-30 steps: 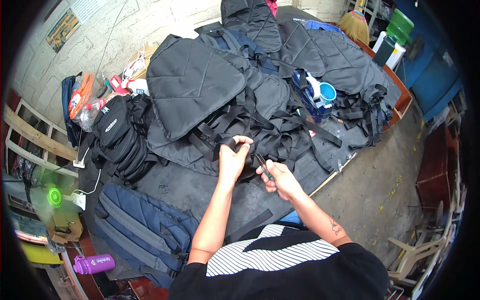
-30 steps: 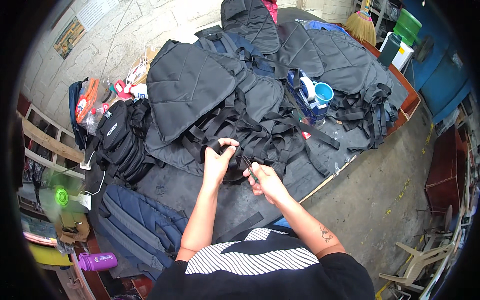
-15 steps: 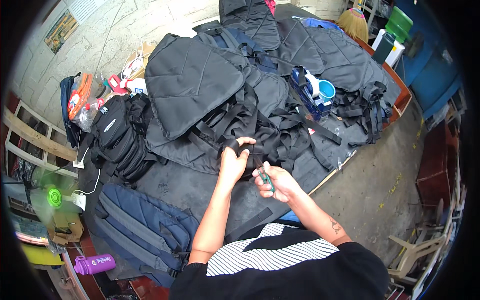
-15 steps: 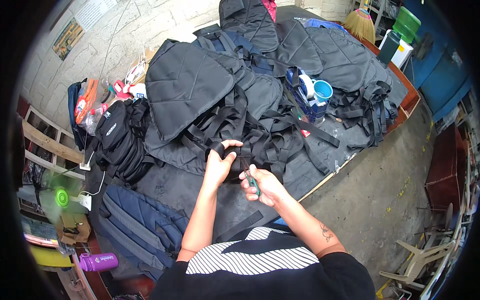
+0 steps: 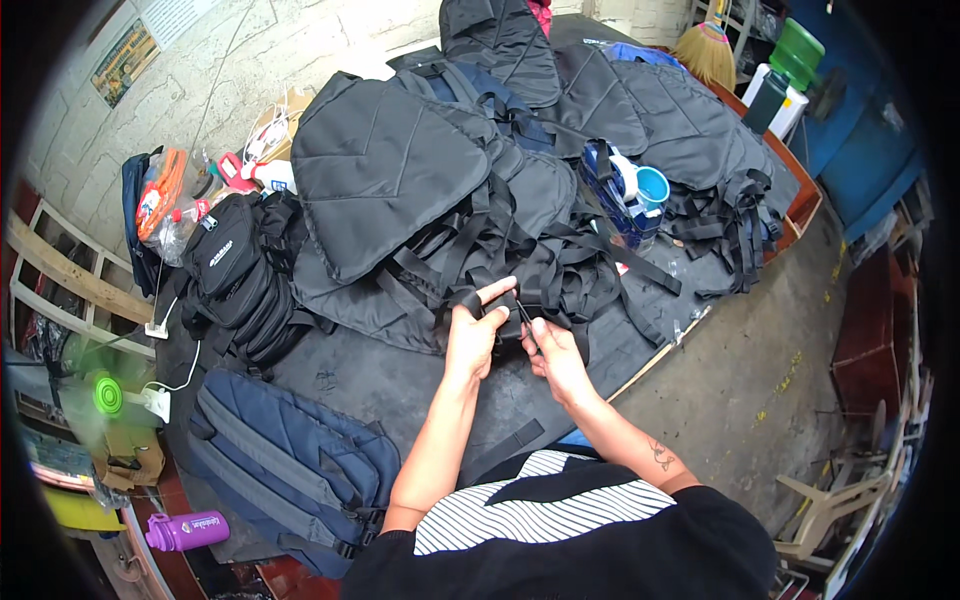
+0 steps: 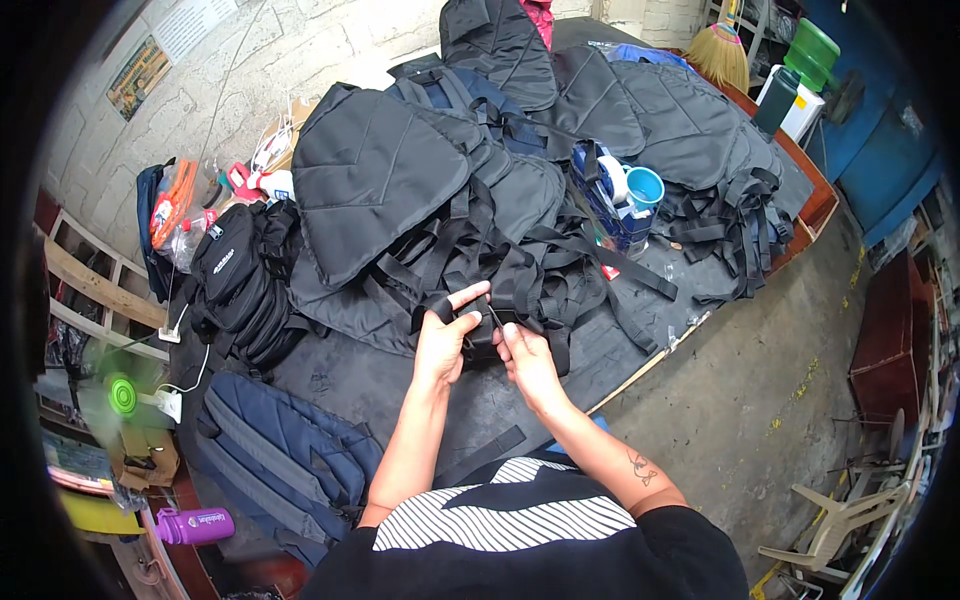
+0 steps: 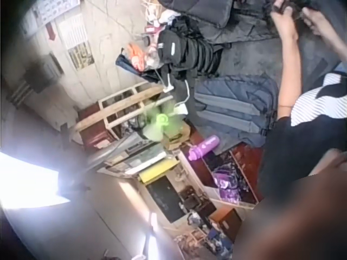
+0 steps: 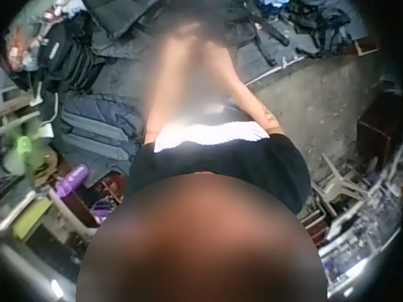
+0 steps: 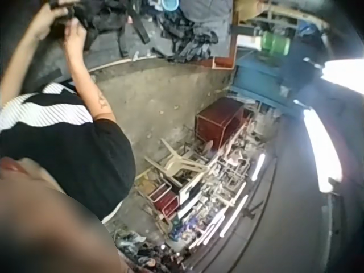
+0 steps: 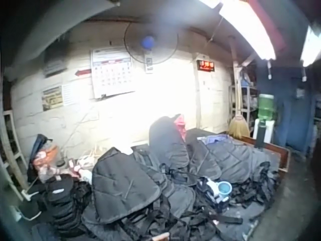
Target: Trim excess threads and finish straps on black backpacks using thread snips.
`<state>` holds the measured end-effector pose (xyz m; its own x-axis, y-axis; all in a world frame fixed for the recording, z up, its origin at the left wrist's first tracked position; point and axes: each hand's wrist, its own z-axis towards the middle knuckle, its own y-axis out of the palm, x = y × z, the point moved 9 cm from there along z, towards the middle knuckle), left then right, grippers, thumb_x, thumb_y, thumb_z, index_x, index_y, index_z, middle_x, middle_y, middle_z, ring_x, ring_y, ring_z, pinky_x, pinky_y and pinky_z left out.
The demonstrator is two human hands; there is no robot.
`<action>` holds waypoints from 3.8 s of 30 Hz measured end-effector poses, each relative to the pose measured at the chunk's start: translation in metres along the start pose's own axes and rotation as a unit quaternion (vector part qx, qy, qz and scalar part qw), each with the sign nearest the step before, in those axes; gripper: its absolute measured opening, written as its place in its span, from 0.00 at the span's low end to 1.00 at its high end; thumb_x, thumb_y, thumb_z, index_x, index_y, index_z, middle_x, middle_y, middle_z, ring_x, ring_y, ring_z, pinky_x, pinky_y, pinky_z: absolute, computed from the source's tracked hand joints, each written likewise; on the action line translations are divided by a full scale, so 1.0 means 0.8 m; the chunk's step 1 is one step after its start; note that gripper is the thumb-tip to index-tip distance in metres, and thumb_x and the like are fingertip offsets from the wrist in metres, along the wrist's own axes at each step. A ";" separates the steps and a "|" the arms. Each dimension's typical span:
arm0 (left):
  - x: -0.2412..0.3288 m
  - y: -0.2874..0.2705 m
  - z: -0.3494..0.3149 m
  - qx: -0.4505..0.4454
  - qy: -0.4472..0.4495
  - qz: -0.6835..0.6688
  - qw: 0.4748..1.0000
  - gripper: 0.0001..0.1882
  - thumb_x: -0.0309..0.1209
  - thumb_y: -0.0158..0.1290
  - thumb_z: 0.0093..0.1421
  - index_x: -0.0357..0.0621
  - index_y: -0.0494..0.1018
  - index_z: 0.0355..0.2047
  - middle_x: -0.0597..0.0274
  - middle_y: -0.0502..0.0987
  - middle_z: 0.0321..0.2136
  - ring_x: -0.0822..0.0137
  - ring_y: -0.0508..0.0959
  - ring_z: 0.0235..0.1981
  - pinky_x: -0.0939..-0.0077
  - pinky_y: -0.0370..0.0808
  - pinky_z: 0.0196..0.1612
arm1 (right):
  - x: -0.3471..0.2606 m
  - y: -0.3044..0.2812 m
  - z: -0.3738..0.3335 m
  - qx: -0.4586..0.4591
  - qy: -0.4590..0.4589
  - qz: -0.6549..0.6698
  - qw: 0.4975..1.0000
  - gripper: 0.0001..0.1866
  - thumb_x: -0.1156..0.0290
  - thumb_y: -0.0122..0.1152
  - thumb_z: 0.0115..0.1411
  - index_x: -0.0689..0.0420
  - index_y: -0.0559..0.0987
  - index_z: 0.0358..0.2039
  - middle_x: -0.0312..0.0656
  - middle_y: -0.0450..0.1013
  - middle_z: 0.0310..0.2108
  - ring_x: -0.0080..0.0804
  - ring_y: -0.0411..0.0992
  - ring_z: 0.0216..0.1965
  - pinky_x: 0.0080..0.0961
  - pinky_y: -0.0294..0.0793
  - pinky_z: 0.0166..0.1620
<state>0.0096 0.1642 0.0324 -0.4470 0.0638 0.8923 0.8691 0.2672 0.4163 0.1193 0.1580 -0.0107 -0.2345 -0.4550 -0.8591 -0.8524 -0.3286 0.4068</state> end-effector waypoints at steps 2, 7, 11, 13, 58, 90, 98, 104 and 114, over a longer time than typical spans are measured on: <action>-0.012 -0.004 0.003 0.021 0.031 -0.012 0.999 0.19 0.15 0.45 0.50 0.36 0.71 0.44 0.58 0.75 0.33 0.74 0.74 0.28 0.85 0.72 0.33 | -0.010 -0.007 -0.002 0.059 -0.053 -0.039 0.996 0.15 0.57 0.44 0.63 0.54 0.71 0.28 0.25 0.58 0.17 0.10 0.52 0.16 0.10 0.50 0.18; 0.009 0.002 -0.002 0.043 0.153 0.083 0.984 0.21 0.14 0.47 0.48 0.37 0.71 0.45 0.61 0.74 0.35 0.73 0.74 0.29 0.83 0.70 0.37 | -0.015 -0.016 0.002 0.059 -0.077 -0.063 0.993 0.15 0.58 0.45 0.62 0.55 0.70 0.25 0.25 0.59 0.17 0.11 0.53 0.16 0.11 0.51 0.19; -0.008 0.011 0.007 -0.071 0.014 0.107 0.992 0.19 0.15 0.44 0.46 0.37 0.75 0.39 0.62 0.76 0.30 0.73 0.74 0.30 0.84 0.69 0.39 | -0.018 -0.017 0.002 0.071 -0.070 -0.064 0.993 0.15 0.59 0.46 0.62 0.55 0.70 0.23 0.25 0.59 0.16 0.12 0.53 0.16 0.12 0.51 0.19; -0.006 0.016 0.009 -0.071 -0.002 0.099 0.993 0.19 0.17 0.43 0.45 0.36 0.76 0.37 0.61 0.77 0.30 0.73 0.74 0.32 0.83 0.69 0.39 | -0.013 -0.020 0.007 0.060 -0.079 -0.073 0.992 0.15 0.59 0.46 0.62 0.55 0.70 0.23 0.25 0.59 0.16 0.12 0.53 0.16 0.12 0.50 0.19; -0.001 -0.092 -0.029 0.119 -0.029 -0.226 0.966 0.33 0.22 0.41 0.48 0.50 0.50 0.57 0.49 0.68 0.28 0.61 0.66 0.18 0.73 0.64 0.19 | -0.126 -0.111 -0.014 0.189 -0.159 -0.370 0.896 0.19 0.61 0.64 0.47 0.61 0.68 0.30 0.35 0.65 0.25 0.19 0.62 0.28 0.16 0.64 0.32; 0.026 0.017 -0.066 -0.179 -0.123 -0.310 0.926 0.09 0.24 0.51 0.49 0.41 0.67 0.33 0.67 0.60 0.22 0.71 0.60 0.28 0.77 0.62 0.35 | -0.301 -0.032 0.008 0.087 -0.492 0.085 0.862 0.11 0.74 0.57 0.54 0.56 0.65 0.35 0.29 0.60 0.25 0.16 0.58 0.24 0.13 0.60 0.30; -0.065 0.011 -0.030 -0.143 -0.197 -0.337 0.909 0.20 0.45 0.40 0.61 0.39 0.68 0.38 0.55 0.75 0.27 0.61 0.76 0.25 0.68 0.75 0.30 | -0.148 0.037 -0.038 0.109 -0.477 -0.105 0.866 0.15 0.82 0.57 0.48 0.57 0.63 0.34 0.36 0.58 0.34 0.18 0.59 0.32 0.14 0.61 0.35; -0.049 -0.002 -0.033 -0.043 -0.217 -0.134 0.966 0.10 0.31 0.54 0.52 0.38 0.73 0.33 0.59 0.77 0.27 0.66 0.78 0.27 0.76 0.75 0.30 | -0.086 -0.008 -0.057 0.109 -0.465 -0.142 0.867 0.16 0.86 0.55 0.44 0.57 0.64 0.32 0.39 0.59 0.35 0.24 0.61 0.36 0.17 0.61 0.41; -0.062 0.000 -0.019 -0.078 -0.265 -0.117 0.954 0.07 0.25 0.55 0.50 0.32 0.73 0.27 0.53 0.76 0.22 0.64 0.77 0.22 0.76 0.74 0.29 | -0.108 -0.014 -0.038 0.098 -0.523 -0.133 0.836 0.10 0.85 0.52 0.50 0.58 0.64 0.30 0.43 0.64 0.38 0.26 0.63 0.39 0.18 0.61 0.43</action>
<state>0.0349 0.1464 -0.0091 -0.6415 0.5073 0.5754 0.7347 0.1907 0.6510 0.1635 0.1756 0.0687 -0.2174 0.6199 -0.7540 -0.9756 -0.1145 0.1871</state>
